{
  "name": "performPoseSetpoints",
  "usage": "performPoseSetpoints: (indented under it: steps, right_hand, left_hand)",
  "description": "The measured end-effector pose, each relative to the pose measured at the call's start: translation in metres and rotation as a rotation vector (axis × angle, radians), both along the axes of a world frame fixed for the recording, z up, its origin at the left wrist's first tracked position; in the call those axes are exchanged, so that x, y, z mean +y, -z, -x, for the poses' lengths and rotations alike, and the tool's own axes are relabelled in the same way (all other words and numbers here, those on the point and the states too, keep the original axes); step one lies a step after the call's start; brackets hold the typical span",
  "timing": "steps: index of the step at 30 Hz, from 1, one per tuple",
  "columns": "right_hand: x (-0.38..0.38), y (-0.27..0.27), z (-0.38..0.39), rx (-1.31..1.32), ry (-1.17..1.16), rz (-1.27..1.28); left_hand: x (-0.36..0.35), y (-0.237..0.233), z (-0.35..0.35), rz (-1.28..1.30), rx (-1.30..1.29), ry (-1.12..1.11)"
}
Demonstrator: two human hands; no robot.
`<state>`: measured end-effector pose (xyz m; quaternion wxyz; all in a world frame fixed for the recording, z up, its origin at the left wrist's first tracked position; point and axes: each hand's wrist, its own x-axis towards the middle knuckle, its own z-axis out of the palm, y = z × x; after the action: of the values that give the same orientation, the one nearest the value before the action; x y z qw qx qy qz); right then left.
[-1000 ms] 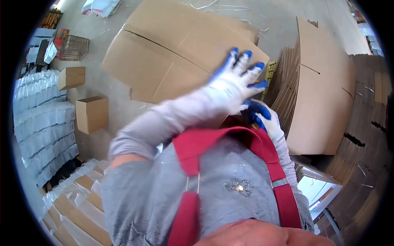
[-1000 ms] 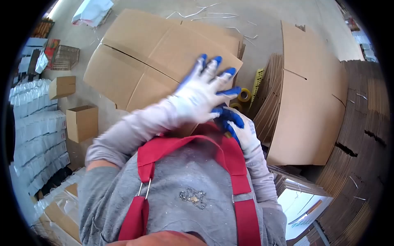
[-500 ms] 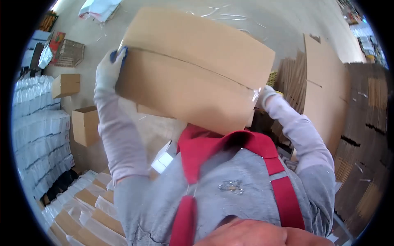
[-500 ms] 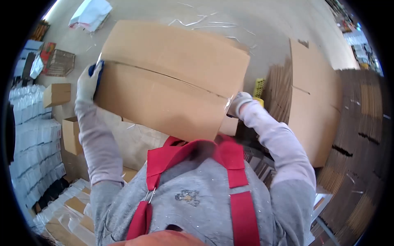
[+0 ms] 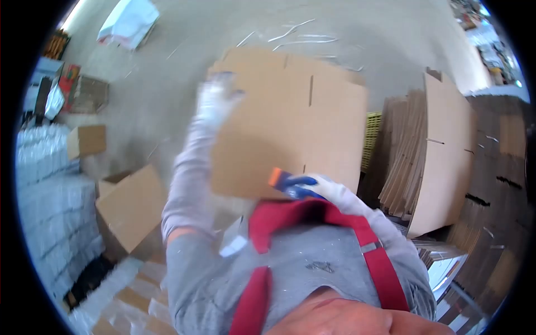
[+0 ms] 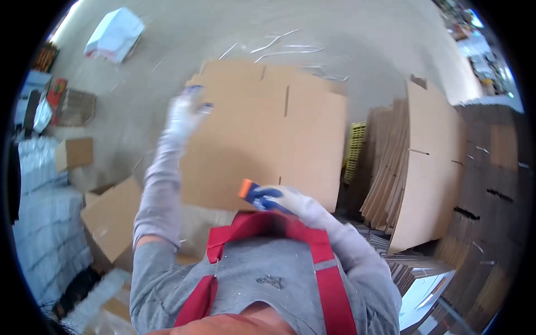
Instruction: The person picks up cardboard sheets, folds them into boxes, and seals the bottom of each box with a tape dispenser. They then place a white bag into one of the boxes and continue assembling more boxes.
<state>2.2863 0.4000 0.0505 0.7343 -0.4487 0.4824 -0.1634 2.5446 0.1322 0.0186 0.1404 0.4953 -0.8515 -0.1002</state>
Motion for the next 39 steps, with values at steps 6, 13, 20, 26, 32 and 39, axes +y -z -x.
performPoseSetpoints:
  steps: [6, 13, 20, 26, 32, 39]
  right_hand:
    - [0.118, -0.023, 0.101, 0.112, 0.813, -0.183]
    - [0.173, -0.071, 0.142, 0.23, 1.193, 0.119]
    - [0.179, -0.09, 0.158, 0.299, 1.265, 0.298]
    - [0.156, -0.112, 0.196, 0.524, 1.291, 0.596]
    - [0.083, -0.196, 0.276, 0.236, 1.162, 1.049]
    - [-0.024, -0.267, 0.22, 0.651, 0.283, 1.079]
  left_hand:
    - [-0.041, 0.098, 0.192, -0.272, -0.417, 0.269]
    - [-0.056, 0.118, 0.178, -0.484, -0.509, 0.301]
    - [-0.035, 0.113, 0.194, -0.401, -0.597, 0.171]
    - [-0.057, 0.015, 0.171, -0.398, -0.425, 0.21]
    - [0.031, -0.226, 0.138, -0.288, -0.35, 0.517]
    - [0.131, -0.299, 0.106, 0.294, -0.276, 0.781]
